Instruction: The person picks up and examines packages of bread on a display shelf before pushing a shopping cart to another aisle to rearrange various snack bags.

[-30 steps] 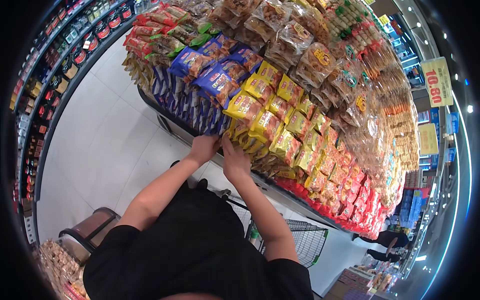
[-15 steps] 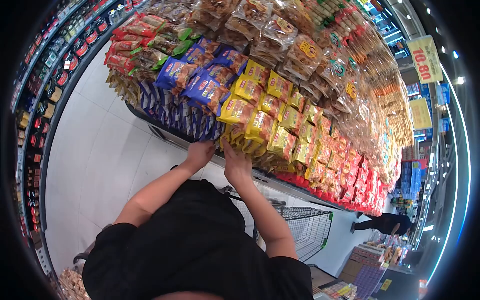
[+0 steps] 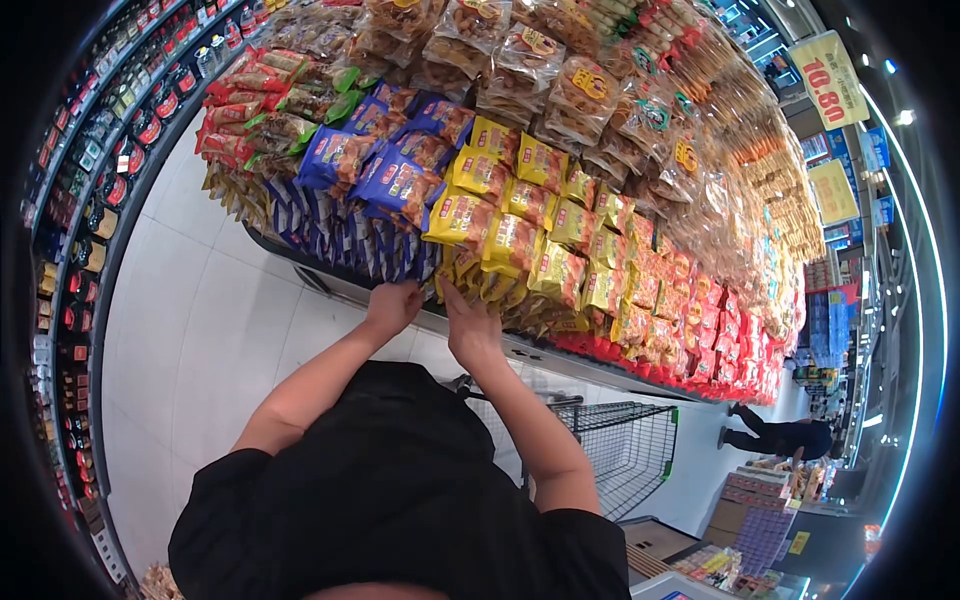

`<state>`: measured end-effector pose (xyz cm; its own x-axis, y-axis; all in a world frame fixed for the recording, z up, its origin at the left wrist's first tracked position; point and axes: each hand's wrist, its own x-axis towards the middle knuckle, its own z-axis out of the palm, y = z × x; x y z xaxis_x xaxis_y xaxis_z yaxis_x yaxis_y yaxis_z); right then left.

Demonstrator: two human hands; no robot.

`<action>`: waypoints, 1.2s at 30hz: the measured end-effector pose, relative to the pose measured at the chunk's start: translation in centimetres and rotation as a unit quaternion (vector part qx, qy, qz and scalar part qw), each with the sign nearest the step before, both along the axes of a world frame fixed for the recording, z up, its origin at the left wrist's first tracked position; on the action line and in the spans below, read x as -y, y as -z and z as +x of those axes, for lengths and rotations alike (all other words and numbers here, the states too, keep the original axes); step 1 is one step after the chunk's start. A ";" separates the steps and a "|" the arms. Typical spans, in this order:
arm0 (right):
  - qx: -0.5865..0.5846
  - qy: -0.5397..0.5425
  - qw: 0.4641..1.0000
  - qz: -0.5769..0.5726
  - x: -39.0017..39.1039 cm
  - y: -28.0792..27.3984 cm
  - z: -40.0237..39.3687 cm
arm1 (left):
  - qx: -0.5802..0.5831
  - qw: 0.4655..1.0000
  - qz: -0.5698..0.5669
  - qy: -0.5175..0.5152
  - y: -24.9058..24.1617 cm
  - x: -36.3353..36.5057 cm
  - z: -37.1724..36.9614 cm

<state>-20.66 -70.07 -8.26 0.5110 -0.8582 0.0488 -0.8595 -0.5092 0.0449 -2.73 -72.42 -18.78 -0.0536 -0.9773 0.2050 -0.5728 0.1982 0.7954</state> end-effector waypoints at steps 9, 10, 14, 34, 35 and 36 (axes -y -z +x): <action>-0.031 0.000 1.000 -0.006 -0.3 0.6 0.5 | -0.008 1.000 0.014 -0.024 -0.1 -1.1 -0.5; -0.031 -0.001 0.999 -0.014 -0.3 0.7 0.4 | -0.013 1.000 0.010 -0.016 0.0 -1.5 -0.9; -0.009 0.007 1.000 -0.013 -0.3 0.5 0.6 | -0.048 0.999 -0.016 -0.014 1.2 -3.2 -3.1; 0.009 -0.008 1.000 -0.028 -0.1 0.6 0.2 | -0.065 0.997 0.040 0.000 1.0 -3.3 -3.2; 0.016 -0.016 0.999 -0.037 -0.1 0.7 0.1 | -0.075 0.984 0.161 -0.002 0.3 -3.1 -2.9; 0.002 -0.009 1.000 -0.024 -0.1 0.8 0.2 | -0.084 0.957 0.279 -0.004 -1.6 -2.7 -2.2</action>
